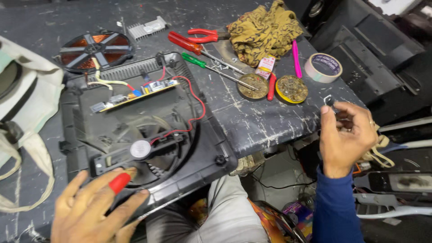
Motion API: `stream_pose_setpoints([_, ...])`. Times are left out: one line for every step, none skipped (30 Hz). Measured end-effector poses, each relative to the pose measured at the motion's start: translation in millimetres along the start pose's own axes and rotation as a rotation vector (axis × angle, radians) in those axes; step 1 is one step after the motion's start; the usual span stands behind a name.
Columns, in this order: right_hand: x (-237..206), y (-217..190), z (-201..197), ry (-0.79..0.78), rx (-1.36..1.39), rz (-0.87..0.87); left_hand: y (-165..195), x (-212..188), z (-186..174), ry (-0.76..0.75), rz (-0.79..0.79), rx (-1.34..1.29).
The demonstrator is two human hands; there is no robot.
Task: The person repairs a green circuit board from a disassembled fan appliance at a cluttered workbench. They use a screwdriver to work on the board, then use a soldering iron to solder and desolder components on the board, repositioning it by hand between passes, and finally handle the board and a yellow component board on the appliance housing.
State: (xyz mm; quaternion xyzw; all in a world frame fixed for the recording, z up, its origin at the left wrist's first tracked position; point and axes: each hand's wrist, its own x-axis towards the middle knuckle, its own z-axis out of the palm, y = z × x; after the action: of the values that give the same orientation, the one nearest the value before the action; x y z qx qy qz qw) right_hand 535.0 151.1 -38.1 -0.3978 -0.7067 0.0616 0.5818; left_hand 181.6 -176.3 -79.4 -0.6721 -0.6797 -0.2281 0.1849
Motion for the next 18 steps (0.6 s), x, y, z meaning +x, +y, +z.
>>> stream_pose_setpoints([9.8, 8.3, -1.9, 0.027, -0.034, 0.007, -10.1, 3.4, -1.4, -0.032, 0.000, 0.037])
stream_pose_setpoints([18.1, 16.9, -2.3, -0.027, -0.111, -0.049, -17.5, 9.8, -5.0, -0.065, 0.000, 0.077])
stream_pose_setpoints([24.2, 25.1, -2.3, -0.080, -0.186, -0.105, -20.9, 18.8, -9.8, -0.096, 0.000, 0.119])
stream_pose_setpoints([27.0, 32.4, -3.8, -0.136, -0.262, -0.160, -20.2, 30.5, -15.2, -0.076, 0.021, 0.161])
stream_pose_setpoints([27.2, 39.1, -5.8, -0.147, -0.256, -0.173, -14.1, 42.2, -20.5, -0.058, 0.041, 0.201])
stream_pose_setpoints([25.2, 44.7, -8.9, -0.154, -0.249, -0.188, -5.4, 53.9, -26.3, -0.036, 0.061, 0.243])
stream_pose_setpoints([21.5, 49.1, -13.2, -0.155, -0.240, -0.203, 7.9, 63.7, -30.3, 0.019, 0.079, 0.208])
stream_pose_setpoints([17.6, 52.4, -19.7, -0.094, -0.193, -0.112, 28.1, 68.9, -31.3, 0.073, 0.099, 0.169])
stream_pose_setpoints([13.1, 53.8, -28.0, -0.039, -0.150, -0.018, 49.5, 73.8, -28.8, 0.120, 0.118, 0.123])
stream_pose_setpoints([9.4, 53.7, -37.1, 0.014, -0.109, 0.079, 69.4, 78.9, -21.6, 0.162, 0.268, 0.174])
stream_pose_setpoints([6.8, 51.4, -48.4, 0.013, -0.134, 0.040, 87.9, 98.8, 7.8, 0.502, 0.480, 0.224])
stream_pose_setpoints([6.2, 47.1, -61.2, 0.014, -0.162, -0.001, 117.2, 101.3, 20.3, 0.437, 0.457, 0.002])
stream_pose_setpoints([7.0, 40.1, -75.9, 0.015, -0.193, -0.044, 138.9, 105.8, 35.9, 0.283, 0.444, -0.193])
stream_pose_setpoints([9.5, 30.9, -91.0, 0.007, -0.274, -0.087, 153.2, 117.4, 56.7, 0.239, 0.474, -0.255])
stream_pose_setpoints([13.5, 19.0, -109.2, 0.018, -0.367, -0.130, 165.6, 129.1, 77.9, 0.206, 0.526, -0.319])
stream_pose_setpoints([18.5, 4.1, -132.7, 0.053, -0.485, -0.164, 173.3, 143.0, 99.3, 0.254, 0.466, -0.253])
stream_pose_setpoints([24.3, -14.4, -159.6, 0.103, -0.555, -0.195, 180.5, 158.5, 119.6, 0.318, 0.425, -0.218])
stream_pose_setpoints([32.0, -33.6, -187.3, 0.157, -0.643, -0.229, 187.3, 179.1, 142.0, 0.377, 0.388, -0.170])
